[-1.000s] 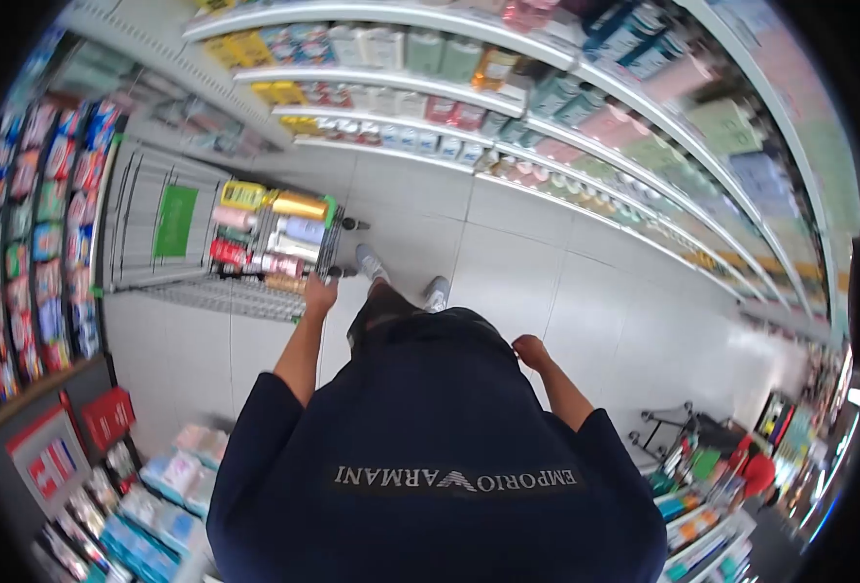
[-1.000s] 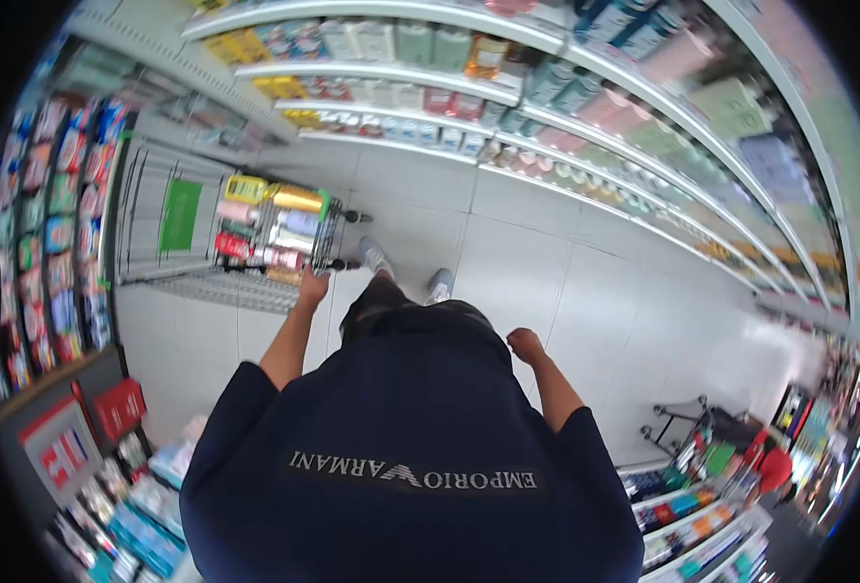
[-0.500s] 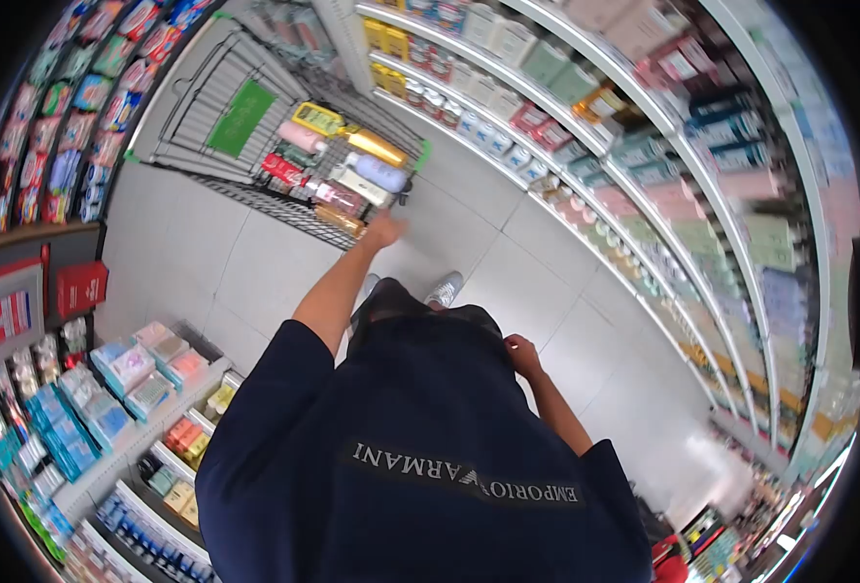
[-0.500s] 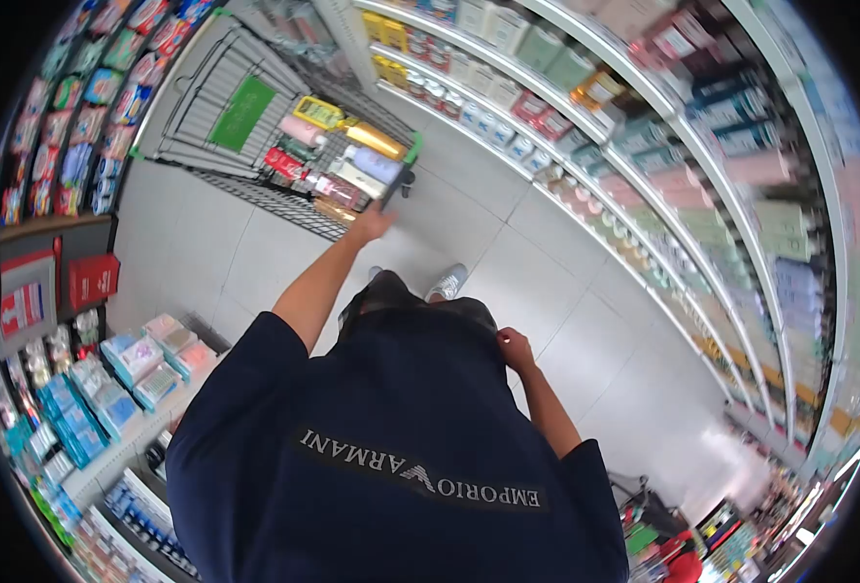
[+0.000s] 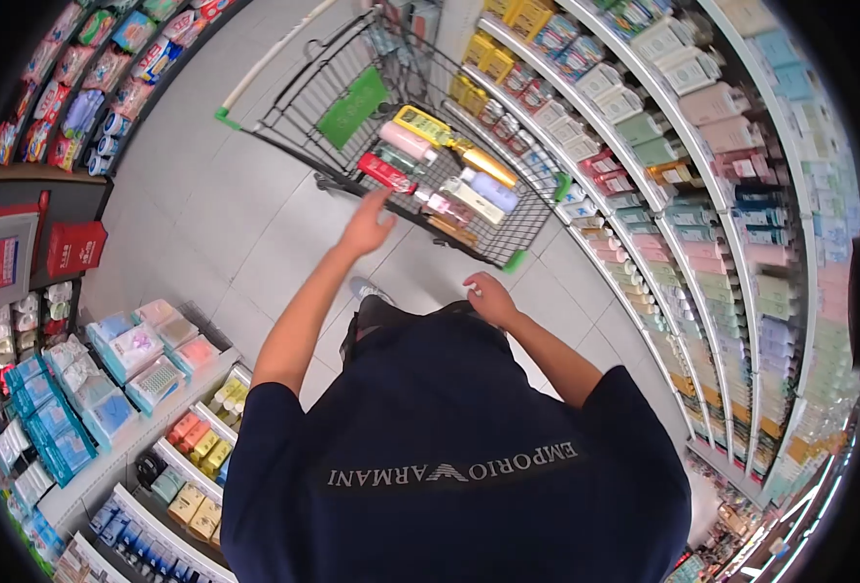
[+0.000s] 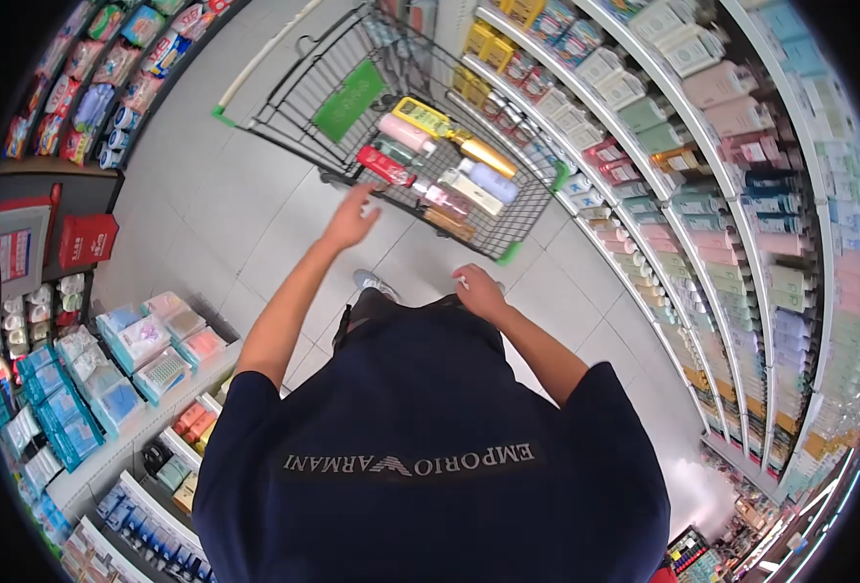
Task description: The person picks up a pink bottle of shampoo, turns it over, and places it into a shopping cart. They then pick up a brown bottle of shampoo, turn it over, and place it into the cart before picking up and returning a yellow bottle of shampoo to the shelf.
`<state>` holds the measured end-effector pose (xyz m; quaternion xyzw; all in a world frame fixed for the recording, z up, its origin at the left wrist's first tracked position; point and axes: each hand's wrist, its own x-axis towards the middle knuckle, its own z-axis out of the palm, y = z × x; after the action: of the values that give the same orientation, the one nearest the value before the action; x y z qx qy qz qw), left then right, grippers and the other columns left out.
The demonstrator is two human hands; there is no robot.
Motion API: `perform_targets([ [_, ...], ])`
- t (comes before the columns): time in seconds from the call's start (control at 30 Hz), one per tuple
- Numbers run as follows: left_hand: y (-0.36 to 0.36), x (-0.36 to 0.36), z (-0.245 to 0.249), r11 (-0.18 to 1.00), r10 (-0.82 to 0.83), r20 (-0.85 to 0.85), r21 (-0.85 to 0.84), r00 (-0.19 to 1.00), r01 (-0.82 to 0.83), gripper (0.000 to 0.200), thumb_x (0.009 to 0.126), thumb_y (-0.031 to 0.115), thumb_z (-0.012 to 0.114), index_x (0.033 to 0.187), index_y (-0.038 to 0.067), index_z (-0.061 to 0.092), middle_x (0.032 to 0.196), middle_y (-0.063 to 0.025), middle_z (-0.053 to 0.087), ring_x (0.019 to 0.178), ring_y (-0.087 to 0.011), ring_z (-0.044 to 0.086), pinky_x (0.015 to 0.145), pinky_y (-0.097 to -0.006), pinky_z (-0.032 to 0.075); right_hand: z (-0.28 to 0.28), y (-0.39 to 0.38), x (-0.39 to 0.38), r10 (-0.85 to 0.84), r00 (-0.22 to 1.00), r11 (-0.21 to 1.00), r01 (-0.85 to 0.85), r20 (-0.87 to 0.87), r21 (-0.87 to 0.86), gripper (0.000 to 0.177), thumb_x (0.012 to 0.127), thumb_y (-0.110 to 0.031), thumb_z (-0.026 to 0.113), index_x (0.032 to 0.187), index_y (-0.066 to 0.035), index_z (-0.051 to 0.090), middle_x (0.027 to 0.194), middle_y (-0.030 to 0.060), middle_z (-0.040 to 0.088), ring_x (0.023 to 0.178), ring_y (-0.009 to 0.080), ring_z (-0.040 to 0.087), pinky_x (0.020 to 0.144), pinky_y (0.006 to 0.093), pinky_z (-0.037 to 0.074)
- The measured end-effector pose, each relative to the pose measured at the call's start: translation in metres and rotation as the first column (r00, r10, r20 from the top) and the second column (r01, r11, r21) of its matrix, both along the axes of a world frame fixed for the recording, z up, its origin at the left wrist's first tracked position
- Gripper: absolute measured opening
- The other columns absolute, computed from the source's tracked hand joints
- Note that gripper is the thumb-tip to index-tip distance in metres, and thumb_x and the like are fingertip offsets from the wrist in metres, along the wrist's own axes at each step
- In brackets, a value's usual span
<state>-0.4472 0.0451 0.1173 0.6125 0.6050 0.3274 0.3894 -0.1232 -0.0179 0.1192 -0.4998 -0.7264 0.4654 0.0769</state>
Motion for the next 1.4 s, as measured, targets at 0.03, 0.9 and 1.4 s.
perform_targets([
  [0.03, 0.0, -0.03, 0.005, 0.997, 0.062, -0.06, 0.05, 0.996, -0.059, 0.05, 0.081, 0.015, 0.062, 0.126, 0.0, 0.046, 0.127, -0.0225, 0.048, 0.119, -0.0368, 0.045, 0.102, -0.0403, 0.037, 0.0, 0.003, -0.019, 0.015, 1.0, 1.0, -0.015, 0.004, -0.003, 0.021, 0.079, -0.011, 0.055, 0.099, -0.004, 0.06, 0.1, 0.0149, 0.058, 0.094, 0.032, 0.057, 0.083, 0.0388, 0.047],
  [0.9, 0.308, -0.282, 0.102, 0.756, -0.214, -0.967, -0.076, 0.136, 0.65, 0.069, 0.083, 0.008, 0.054, 0.143, 0.032, 0.031, 0.15, -0.0031, 0.027, 0.137, -0.0302, 0.028, 0.11, -0.0472, 0.028, 0.035, 0.182, -0.46, -0.397, 0.841, 0.773, 0.523, -0.368, 0.36, 0.047, 0.076, -0.018, 0.069, 0.115, -0.001, 0.047, 0.118, 0.0183, 0.045, 0.111, 0.0366, 0.044, 0.095, 0.0433, 0.038],
  [1.4, 0.359, -0.269, 0.061, -0.149, -0.512, -0.751, -0.4, -0.417, 0.904, 0.026, 0.071, 0.017, 0.062, 0.097, 0.018, 0.064, 0.095, -0.0079, 0.065, 0.097, -0.027, 0.062, 0.094, -0.0508, 0.036, 0.071, 0.179, -0.561, -0.736, 0.653, 0.668, 0.654, 0.182, 0.355, 0.065, 0.078, -0.044, 0.063, 0.121, 0.001, 0.045, 0.119, 0.0185, 0.052, 0.119, 0.0357, 0.044, 0.101, 0.0468, 0.033],
])
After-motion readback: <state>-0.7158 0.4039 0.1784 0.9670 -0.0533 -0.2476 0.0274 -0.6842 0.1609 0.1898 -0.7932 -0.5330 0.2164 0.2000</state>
